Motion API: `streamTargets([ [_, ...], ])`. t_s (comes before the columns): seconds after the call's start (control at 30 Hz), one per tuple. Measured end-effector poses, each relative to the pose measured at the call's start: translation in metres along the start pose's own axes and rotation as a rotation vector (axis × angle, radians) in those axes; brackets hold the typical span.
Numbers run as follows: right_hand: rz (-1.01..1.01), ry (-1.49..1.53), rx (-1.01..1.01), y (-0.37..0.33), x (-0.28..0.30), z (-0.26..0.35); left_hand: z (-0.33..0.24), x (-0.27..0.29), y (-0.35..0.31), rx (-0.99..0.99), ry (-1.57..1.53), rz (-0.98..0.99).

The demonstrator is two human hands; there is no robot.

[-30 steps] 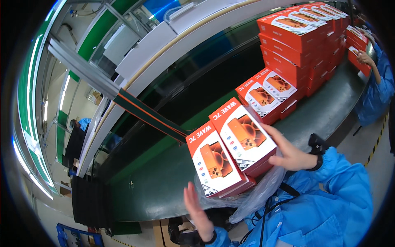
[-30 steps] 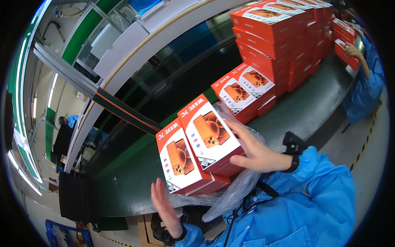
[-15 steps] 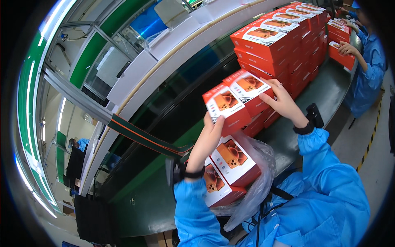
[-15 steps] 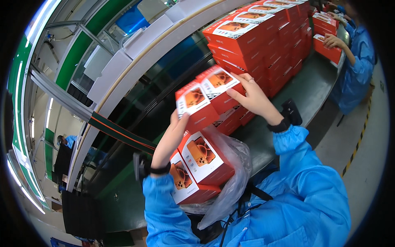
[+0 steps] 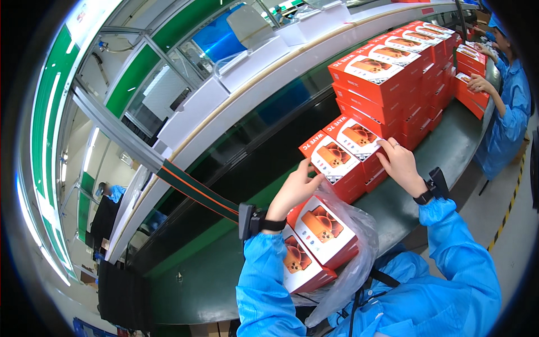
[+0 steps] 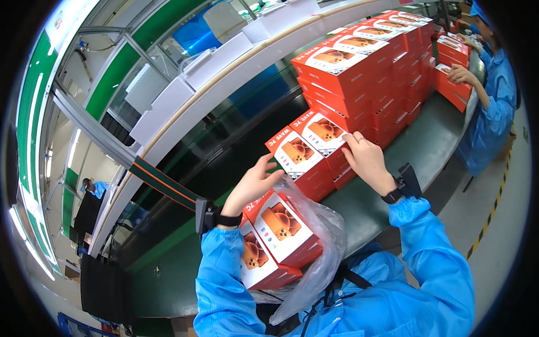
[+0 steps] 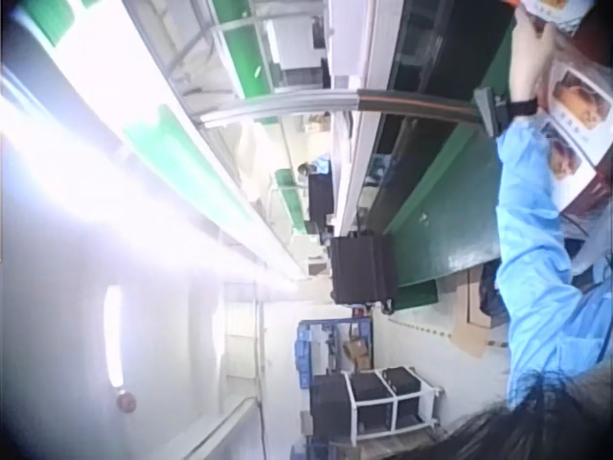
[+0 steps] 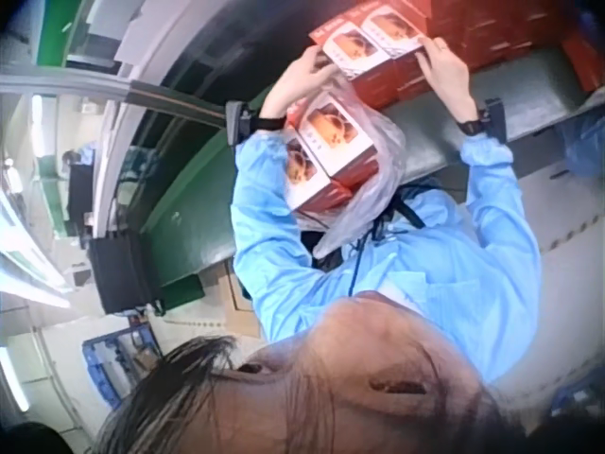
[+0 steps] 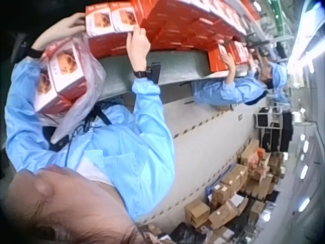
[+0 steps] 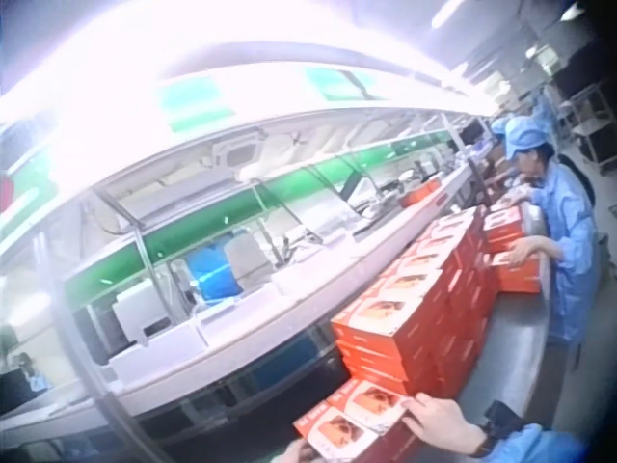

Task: Applying labels to smartphone boxes and stacking them on an assembly line.

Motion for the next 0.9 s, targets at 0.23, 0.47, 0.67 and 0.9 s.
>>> streamTargets([
  [0.23,0.178,0.533,0.071,0.039,0.068,0.070,0.002,0.018,-0.079,-0.222,0.230,-0.238],
  [0.47,-0.355,0.282,0.472,0.188,0.027,0.142,0.027,-0.039,-0.127,-0.066,0.608,-0.125],
  [0.67,-0.541,0.206,0.429,0.302,-0.055,0.183,0.026,-0.040,-0.124,-0.121,0.604,-0.173],
  [0.9,-0.509,-0.057,0.397,0.336,-0.087,0.203,0.028,-0.041,-0.131,-0.125,0.570,-0.200],
])
Point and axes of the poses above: each hand's wrist, its own y-axis towards the middle knuckle, its own x-axis out of the back of the hand, z = x × y, the point moved 2 cm from there along y, towards the middle knuckle, and after that the axes turned 1 degree about -y, right-handed, at the moved point
